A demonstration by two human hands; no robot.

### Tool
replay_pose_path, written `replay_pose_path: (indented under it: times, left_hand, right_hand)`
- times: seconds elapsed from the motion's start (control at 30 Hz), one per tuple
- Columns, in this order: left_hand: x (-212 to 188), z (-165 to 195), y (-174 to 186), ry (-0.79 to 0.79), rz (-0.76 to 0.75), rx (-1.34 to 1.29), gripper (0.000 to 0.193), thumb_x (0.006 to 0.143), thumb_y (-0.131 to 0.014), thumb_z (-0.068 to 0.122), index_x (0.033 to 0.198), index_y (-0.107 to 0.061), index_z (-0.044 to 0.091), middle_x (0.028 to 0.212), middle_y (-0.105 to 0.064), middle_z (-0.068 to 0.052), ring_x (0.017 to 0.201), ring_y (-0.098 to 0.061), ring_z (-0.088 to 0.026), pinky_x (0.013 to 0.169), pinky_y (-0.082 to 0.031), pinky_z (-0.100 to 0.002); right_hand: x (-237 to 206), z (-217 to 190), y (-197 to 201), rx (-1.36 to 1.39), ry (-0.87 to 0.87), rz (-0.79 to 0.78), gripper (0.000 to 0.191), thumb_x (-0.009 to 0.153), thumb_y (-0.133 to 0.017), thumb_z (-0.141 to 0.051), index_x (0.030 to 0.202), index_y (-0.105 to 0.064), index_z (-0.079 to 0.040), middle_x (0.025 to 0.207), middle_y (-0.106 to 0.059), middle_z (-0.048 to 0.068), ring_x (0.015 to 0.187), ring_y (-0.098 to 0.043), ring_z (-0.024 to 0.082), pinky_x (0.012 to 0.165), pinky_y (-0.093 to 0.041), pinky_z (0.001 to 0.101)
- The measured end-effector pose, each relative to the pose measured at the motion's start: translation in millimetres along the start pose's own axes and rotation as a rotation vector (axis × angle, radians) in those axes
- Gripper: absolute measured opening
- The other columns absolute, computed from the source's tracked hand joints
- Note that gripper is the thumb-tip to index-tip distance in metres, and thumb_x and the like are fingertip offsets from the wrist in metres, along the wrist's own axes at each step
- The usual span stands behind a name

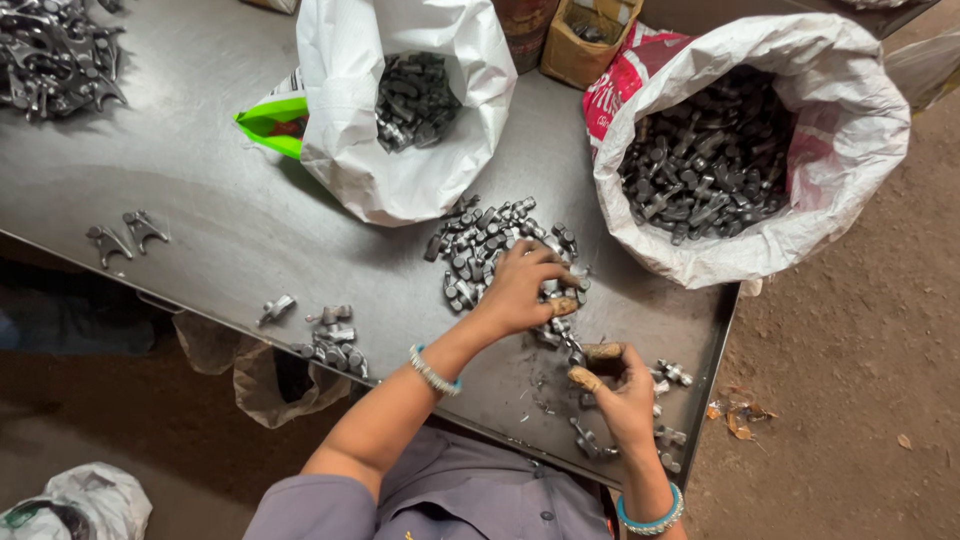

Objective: The person sorts small metal castings on a metal table, picking up individual pieces by hand, turning them over, and placing them into separate piles and into a white sack. A second person in gloves handles castings at the far side of the table.

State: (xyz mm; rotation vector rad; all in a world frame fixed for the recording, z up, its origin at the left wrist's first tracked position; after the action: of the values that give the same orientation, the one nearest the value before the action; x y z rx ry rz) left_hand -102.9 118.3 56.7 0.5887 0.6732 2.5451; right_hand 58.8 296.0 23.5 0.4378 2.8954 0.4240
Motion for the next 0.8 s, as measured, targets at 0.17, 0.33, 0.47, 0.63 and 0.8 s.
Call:
replay_pose_path:
  times: [0.17,0.33,0.47,0.63,0.8]
  left_hand:
    - [-66.9,-17.3,0.6,0.354,0.041,-0.796,0.038,0.079,-0.083,0.011,0.116,-0.075,0.008,0.105,-0.075,-0.007,0.096,-0.069,-0.021,0.088,-0.057,-0.033]
    - [-112.1,-33.3,-24.5,0.576,0.116,-1.283,0.047,0.075,-0.076,-0.014,0.121,-0.069,-0.005,0.108,-0.072,-0.012,0.096,-0.071,-0.019,0.085,-0.062,-0.031]
    - [-129.5,-50.1,-31.2,0.644,0.099,-1.350,0.048,0.071,-0.076,-0.016,0.116,-0.067,-0.004,0.110,-0.072,-0.011,0.098,-0.073,-0.020,0.085,-0.064,-0.036]
    - [-137.6,-62.4,-31.7,0.651,0.122,-1.290,0.043,0.071,-0.078,-0.017,0.111,-0.067,-0.005,0.106,-0.072,-0.013,0.095,-0.074,-0.021,0.084,-0.063,-0.036]
    - [-137.4,-51.3,-39.3,0.640,0.145,-1.262,0.034,0.078,-0.078,-0.010,0.110,-0.070,-0.004,0.104,-0.073,-0.010,0.092,-0.072,-0.016,0.083,-0.062,-0.030]
  right_hand:
    - [-8.2,48.0,-27.0,0.992,-0.332,-0.228,0.045,0.085,-0.084,-0.006,0.124,-0.064,0.000,0.104,-0.072,0.006,0.082,-0.065,0.010,0.068,-0.053,0.0238]
    - [-11.8,60.2,-50.9,1.105,-0.456,-0.294,0.050,0.088,-0.078,-0.014,0.133,-0.060,-0.001,0.112,-0.072,0.010,0.086,-0.067,0.015,0.078,-0.057,0.0328]
    - [-11.7,63.0,-56.7,1.014,-0.546,-0.265,0.050,0.088,-0.069,-0.014,0.135,-0.058,-0.001,0.113,-0.074,0.012,0.091,-0.068,0.017,0.078,-0.057,0.0350]
    - [-11.4,56.9,-59.6,1.103,-0.481,-0.357,0.043,0.099,-0.067,-0.008,0.140,-0.058,0.002,0.107,-0.072,0.010,0.089,-0.066,0.018,0.077,-0.056,0.0371]
    - [-12.4,63.5,-53.7,0.975,-0.474,-0.293,0.040,0.095,-0.065,-0.007,0.134,-0.058,0.002,0.102,-0.072,0.011,0.089,-0.067,0.021,0.079,-0.057,0.0404]
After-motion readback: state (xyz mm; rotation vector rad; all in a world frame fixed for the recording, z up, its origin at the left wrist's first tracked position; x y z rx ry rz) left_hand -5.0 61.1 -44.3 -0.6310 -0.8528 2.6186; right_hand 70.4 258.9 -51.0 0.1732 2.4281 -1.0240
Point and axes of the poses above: each hand's wrist, its own x-axis towards the middle knuckle, its own y-axis out of the back of the hand, z = x × y, the point moved 6 cm from there along x, towards the middle knuckle
